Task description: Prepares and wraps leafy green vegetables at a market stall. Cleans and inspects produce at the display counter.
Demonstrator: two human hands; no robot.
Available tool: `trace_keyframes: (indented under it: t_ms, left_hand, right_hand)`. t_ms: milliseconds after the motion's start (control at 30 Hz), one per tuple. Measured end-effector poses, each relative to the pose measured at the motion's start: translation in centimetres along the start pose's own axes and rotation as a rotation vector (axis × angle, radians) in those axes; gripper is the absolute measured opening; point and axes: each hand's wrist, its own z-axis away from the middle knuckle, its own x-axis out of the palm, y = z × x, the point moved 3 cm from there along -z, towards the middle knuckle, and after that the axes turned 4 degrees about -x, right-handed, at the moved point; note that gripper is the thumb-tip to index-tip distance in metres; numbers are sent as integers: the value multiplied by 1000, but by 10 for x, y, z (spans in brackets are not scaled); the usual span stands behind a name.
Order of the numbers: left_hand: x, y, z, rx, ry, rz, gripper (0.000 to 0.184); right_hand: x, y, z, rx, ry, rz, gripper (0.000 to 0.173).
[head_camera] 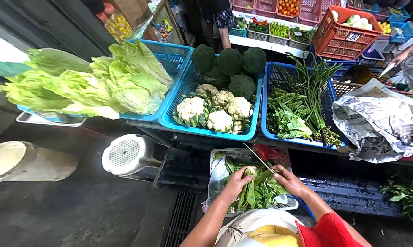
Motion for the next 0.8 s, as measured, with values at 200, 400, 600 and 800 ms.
trace_keyframes:
  t_ms: [200,400,600,800]
  left_hand:
    - [-18,7,4,49,23,399,35]
    - [-4,4,2,-94,2,516,57]
    - [14,6,2,-101,-31,559,71]
    - [28,13,1,-86,113,339,25]
  right_hand:
    - [-11,21,8,114,33,206,72]
    - [7,-16,11,-39,102,214,46]
    - [19,-53,12,-76,129,158,20]
    - [20,-57,5,-90,173,65,23]
